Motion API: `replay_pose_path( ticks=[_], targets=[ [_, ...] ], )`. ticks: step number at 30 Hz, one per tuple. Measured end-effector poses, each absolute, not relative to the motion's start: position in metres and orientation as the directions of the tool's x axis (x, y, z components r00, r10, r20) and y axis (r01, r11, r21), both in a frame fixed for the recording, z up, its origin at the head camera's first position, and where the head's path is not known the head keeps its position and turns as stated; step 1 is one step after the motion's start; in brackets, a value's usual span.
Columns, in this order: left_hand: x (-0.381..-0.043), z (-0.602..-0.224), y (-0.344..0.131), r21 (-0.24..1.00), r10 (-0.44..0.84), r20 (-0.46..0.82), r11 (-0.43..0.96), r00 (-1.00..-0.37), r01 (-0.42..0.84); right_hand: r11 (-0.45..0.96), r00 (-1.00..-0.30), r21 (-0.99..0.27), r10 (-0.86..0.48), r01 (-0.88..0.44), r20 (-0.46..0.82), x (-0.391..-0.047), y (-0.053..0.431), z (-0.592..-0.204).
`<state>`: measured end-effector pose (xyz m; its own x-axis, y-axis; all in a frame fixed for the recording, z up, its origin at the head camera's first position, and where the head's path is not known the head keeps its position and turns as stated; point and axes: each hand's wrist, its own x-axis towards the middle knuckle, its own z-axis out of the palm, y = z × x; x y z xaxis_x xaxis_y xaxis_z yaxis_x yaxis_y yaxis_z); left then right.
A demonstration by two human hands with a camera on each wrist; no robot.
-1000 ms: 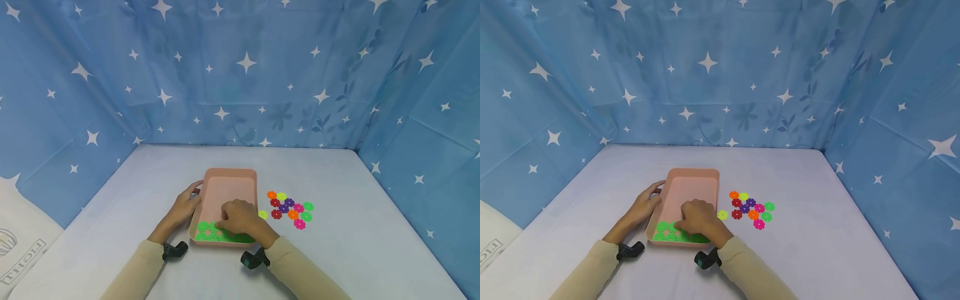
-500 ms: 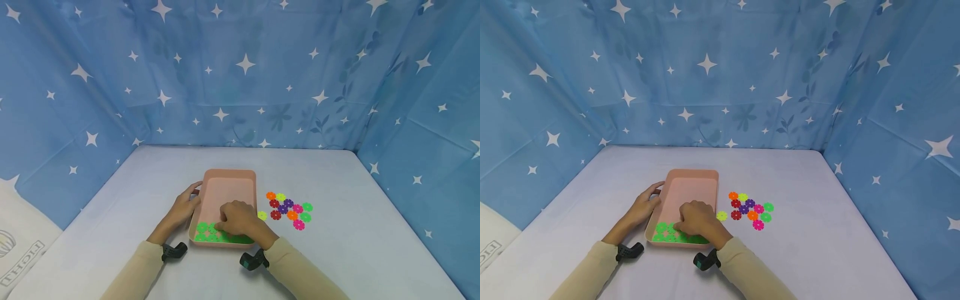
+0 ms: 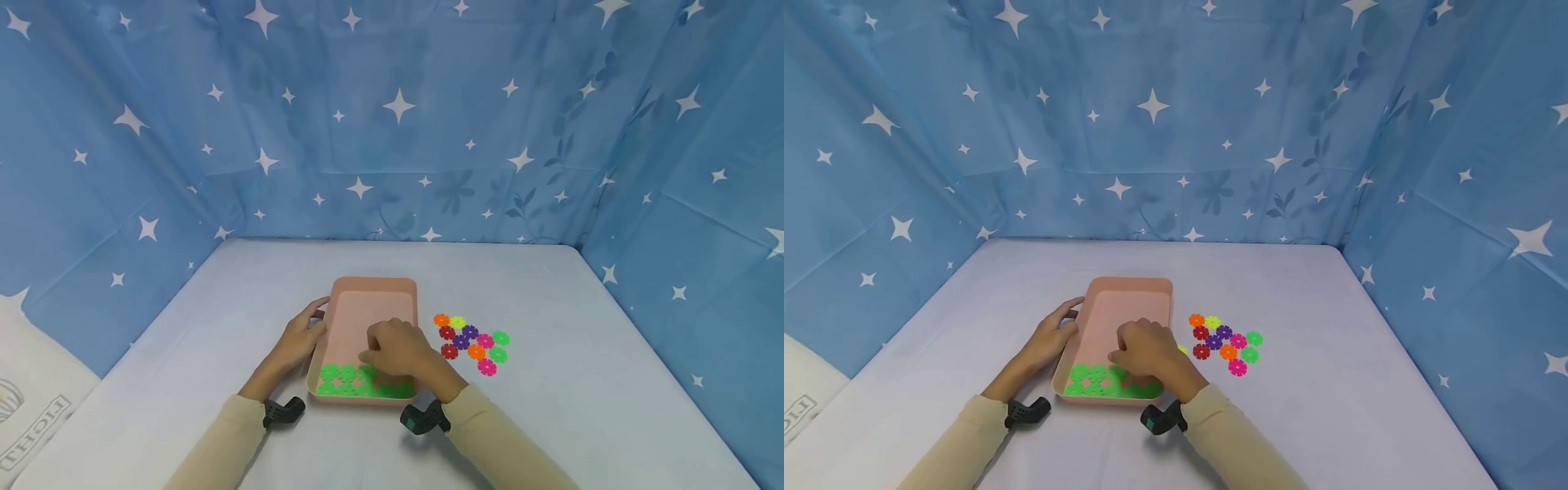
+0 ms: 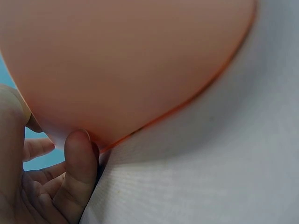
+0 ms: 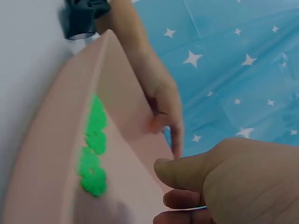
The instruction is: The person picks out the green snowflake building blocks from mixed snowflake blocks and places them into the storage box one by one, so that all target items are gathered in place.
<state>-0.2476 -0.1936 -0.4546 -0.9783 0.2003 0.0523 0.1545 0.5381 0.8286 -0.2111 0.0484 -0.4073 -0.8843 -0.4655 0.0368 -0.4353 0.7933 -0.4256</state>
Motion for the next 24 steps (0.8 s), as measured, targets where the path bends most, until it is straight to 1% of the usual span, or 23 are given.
replay_pose_path(
  ticks=[9,12,18,24],
  targets=[
    [-0.248,-0.455,-0.193,0.825,0.192,0.054,0.544,-0.98,0.152,0.753,-0.901,-0.505,-0.407,-0.423,0.148,-0.22,0.076,-0.386],
    [-0.248,-0.456,-0.194,0.828,0.189,0.051,0.541,-0.981,0.147,0.747,-0.914,-0.532,-0.374,-0.398,0.159,-0.22,0.084,-0.383],
    [-0.248,-0.456,-0.194,0.839,0.196,0.059,0.521,-0.979,0.156,0.732,-0.942,-0.592,-0.267,-0.336,0.204,-0.222,0.107,-0.391],
    [-0.249,-0.455,-0.192,0.839,0.186,0.045,0.526,-0.981,0.139,0.718,-0.94,-0.612,-0.199,-0.331,0.276,-0.228,0.138,-0.401]
  ],
)
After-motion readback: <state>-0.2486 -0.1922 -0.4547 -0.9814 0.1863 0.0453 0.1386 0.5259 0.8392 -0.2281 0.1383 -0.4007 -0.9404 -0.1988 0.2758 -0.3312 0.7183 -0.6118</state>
